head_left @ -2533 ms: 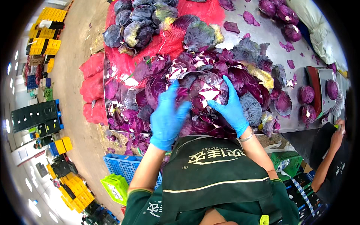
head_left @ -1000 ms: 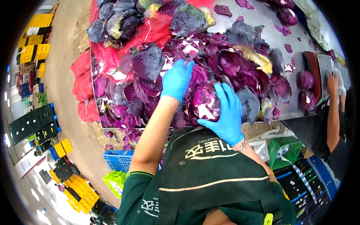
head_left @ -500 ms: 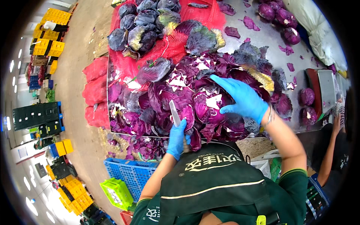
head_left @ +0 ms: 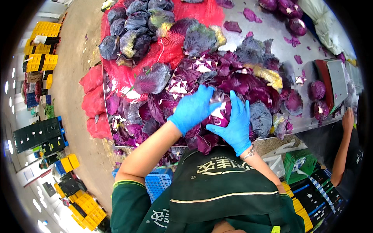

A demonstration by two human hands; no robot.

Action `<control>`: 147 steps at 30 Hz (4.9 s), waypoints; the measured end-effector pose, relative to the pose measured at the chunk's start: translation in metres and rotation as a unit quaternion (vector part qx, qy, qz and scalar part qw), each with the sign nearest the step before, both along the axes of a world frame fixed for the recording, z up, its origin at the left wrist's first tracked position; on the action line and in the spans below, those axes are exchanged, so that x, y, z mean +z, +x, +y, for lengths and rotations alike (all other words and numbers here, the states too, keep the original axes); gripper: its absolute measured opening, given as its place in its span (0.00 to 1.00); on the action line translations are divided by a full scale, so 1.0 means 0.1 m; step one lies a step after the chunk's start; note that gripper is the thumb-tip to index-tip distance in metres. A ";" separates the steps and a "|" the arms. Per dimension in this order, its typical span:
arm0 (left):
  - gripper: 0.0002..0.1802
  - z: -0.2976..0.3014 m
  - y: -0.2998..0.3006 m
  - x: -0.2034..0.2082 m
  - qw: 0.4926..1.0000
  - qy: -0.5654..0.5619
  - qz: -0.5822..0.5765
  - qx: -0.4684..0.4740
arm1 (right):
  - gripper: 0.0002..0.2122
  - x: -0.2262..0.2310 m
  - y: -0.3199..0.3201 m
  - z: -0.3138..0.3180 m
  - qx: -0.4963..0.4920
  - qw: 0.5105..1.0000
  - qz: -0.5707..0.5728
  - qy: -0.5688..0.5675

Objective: The person trims the outer leaves of purple cabbages using a knife, places them on a scale to weigh them one at a time, and then pulls white mesh sleeves over the weighed cabbages before setting them on a metal tray.

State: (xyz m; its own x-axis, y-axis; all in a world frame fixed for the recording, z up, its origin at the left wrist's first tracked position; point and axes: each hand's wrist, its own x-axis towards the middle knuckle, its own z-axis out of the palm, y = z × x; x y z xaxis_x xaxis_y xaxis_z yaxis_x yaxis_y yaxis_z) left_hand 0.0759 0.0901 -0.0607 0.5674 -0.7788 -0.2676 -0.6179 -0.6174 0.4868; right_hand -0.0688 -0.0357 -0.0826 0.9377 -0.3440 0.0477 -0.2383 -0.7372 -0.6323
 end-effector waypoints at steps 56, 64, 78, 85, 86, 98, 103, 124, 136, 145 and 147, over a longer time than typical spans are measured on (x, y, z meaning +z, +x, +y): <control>0.15 0.73 -0.36 -0.38 0.800 -0.199 0.241 0.512 | 0.38 0.36 1.26 -0.74 0.368 0.930 0.019 -0.009; 0.23 0.74 -0.54 -0.31 0.813 -0.226 0.263 0.468 | 0.56 0.13 0.57 0.08 0.043 0.998 -0.019 -0.049; 0.49 0.26 0.09 0.04 0.989 -0.005 -0.070 0.129 | 0.54 0.01 0.61 0.24 -0.007 1.000 -0.027 -0.004; 0.36 0.24 0.16 -0.06 0.987 0.000 -0.104 0.126 | 0.54 -0.04 0.65 0.32 -0.022 0.999 -0.026 0.006; 0.33 0.23 0.22 -0.08 0.980 -0.005 -0.090 0.177 | 0.54 -0.04 0.65 0.35 -0.021 0.999 -0.026 0.007; 0.25 0.53 0.99 -0.96 0.957 0.005 0.018 0.288 | 0.54 -0.24 0.40 0.30 -0.003 0.996 -0.071 0.050; 0.36 0.50 0.83 -0.46 0.951 0.066 0.008 0.303 | 0.55 -0.19 0.42 0.20 -0.005 0.995 -0.075 0.061; 0.18 -0.55 0.82 0.04 0.960 0.131 -0.157 -0.194 | 0.54 -0.28 0.40 0.31 -0.102 0.982 -0.095 0.124; 0.22 -0.26 1.09 -0.08 0.988 -0.073 0.029 0.135 | 0.44 0.01 0.34 0.18 -0.014 0.991 -0.130 0.038; 0.34 -0.70 1.13 -0.07 0.971 0.118 0.071 -0.197 | 0.52 -0.23 0.46 0.33 -0.060 0.992 -0.110 0.024; 0.35 -0.79 1.11 -0.24 0.962 0.118 0.116 -0.217 | 0.53 -0.24 0.39 0.34 -0.077 0.993 -0.080 0.046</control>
